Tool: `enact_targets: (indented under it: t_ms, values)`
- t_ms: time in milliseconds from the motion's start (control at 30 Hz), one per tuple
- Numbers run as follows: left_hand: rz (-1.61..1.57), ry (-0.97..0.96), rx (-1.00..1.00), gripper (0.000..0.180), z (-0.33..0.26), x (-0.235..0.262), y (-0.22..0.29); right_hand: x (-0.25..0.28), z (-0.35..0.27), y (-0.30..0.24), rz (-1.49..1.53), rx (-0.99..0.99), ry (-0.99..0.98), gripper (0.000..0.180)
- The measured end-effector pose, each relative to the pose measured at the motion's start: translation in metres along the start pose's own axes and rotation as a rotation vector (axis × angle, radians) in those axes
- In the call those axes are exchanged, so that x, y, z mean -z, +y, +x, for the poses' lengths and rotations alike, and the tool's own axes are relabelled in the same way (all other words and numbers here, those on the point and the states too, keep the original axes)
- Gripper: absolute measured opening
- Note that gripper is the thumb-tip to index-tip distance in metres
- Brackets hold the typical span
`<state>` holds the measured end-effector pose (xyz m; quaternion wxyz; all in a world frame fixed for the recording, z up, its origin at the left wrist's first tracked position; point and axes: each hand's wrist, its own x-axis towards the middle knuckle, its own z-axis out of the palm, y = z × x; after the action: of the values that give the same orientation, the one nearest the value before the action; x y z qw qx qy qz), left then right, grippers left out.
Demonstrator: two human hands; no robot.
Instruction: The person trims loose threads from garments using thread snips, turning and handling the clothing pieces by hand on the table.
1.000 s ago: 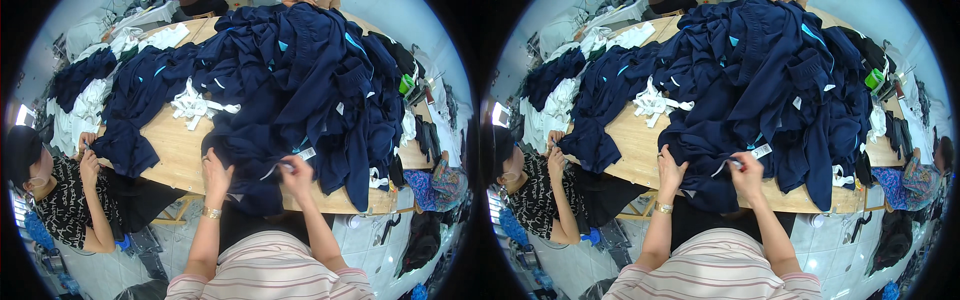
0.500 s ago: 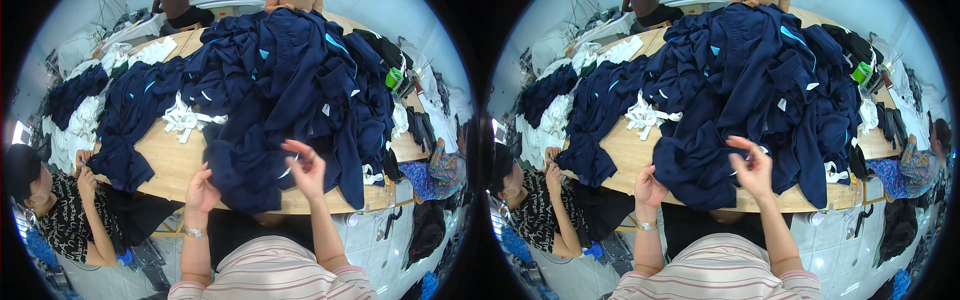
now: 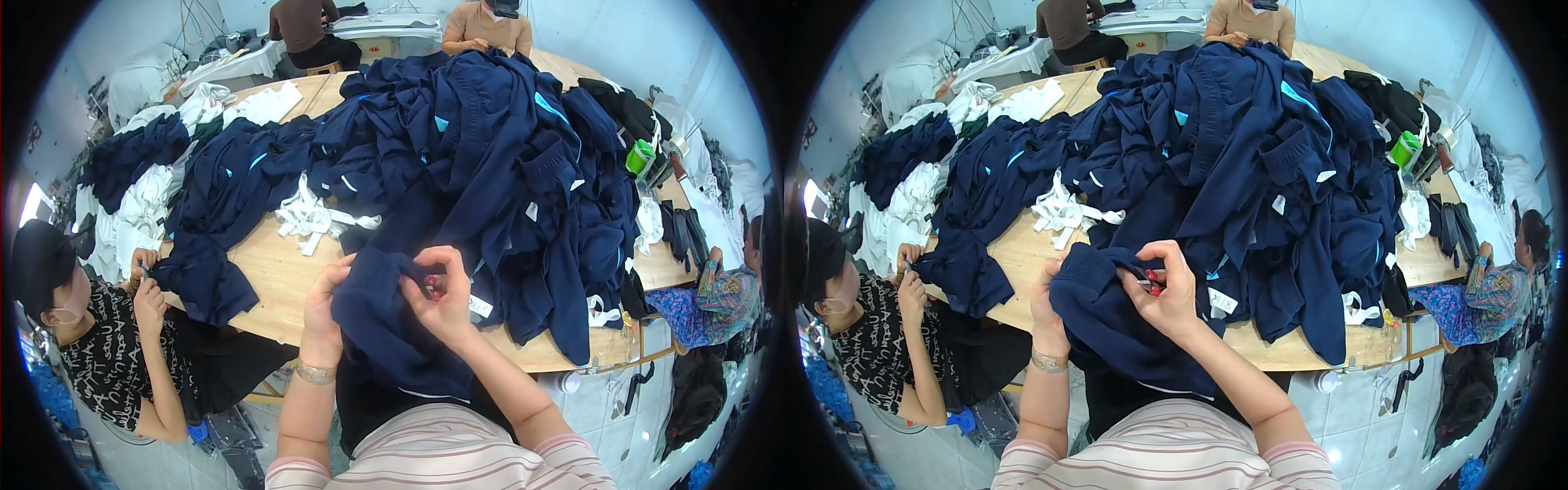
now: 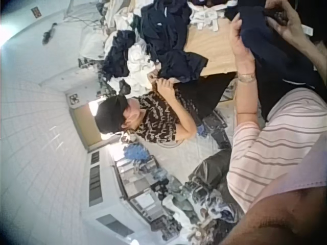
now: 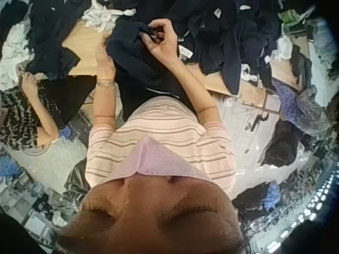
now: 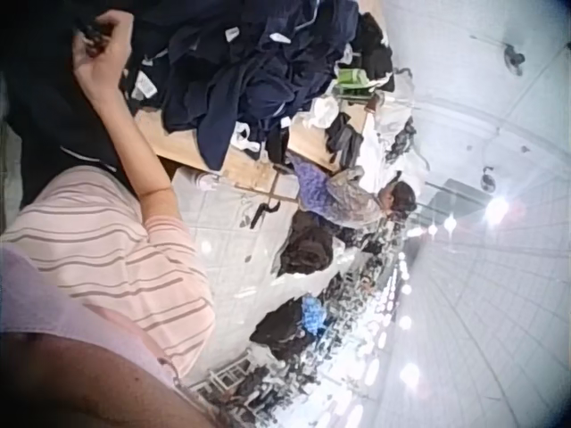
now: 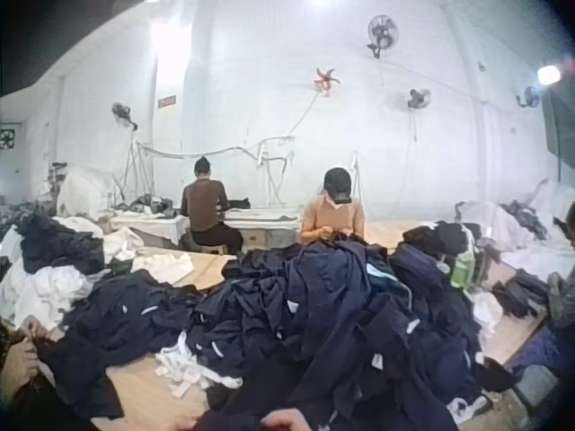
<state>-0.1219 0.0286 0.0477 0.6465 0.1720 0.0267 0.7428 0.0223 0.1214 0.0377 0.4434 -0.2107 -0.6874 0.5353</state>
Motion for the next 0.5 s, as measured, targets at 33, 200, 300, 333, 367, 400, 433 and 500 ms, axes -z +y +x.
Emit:
enact_targets:
  t_ms: [33, 200, 300, 333, 367, 400, 433, 500]
  values:
    - [-0.001, -0.008, 0.002, 0.037, 0.001, -0.001, -0.001, -0.002, 0.002, 0.006, -0.075, 0.09, 0.058, 0.029]
    - [0.276, 0.228, -0.154, 0.041, -0.005, -0.01, 0.011, 0.034, 0.019, 0.0, 0.355, -0.32, -0.215, 0.016]
    - [1.133, 0.152, -0.008, 0.017, -0.001, -0.019, 0.046, 0.074, 0.023, -0.016, 0.903, -0.397, 0.011, 0.019]
    - [1.618, 0.25, 0.061, 0.013, 0.002, -0.023, 0.046, 0.087, 0.027, -0.017, 0.964, -0.322, -0.097, 0.025]
    - [1.726, 0.229, 0.063, 0.014, 0.001, -0.013, 0.046, 0.094, 0.031, -0.015, 1.097, -0.334, -0.145, 0.03]
    - [2.027, 0.203, -0.039, 0.016, -0.002, -0.009, 0.045, 0.1, 0.036, -0.011, 1.232, -0.273, -0.226, 0.031]
    - [2.322, 0.173, -0.153, 0.018, -0.003, -0.006, 0.042, 0.106, 0.038, -0.01, 1.218, -0.277, -0.152, 0.031]
    - [2.271, 0.402, -0.352, 0.023, -0.005, 0.004, 0.04, 0.115, 0.039, -0.007, 1.22, -0.274, -0.085, 0.031]
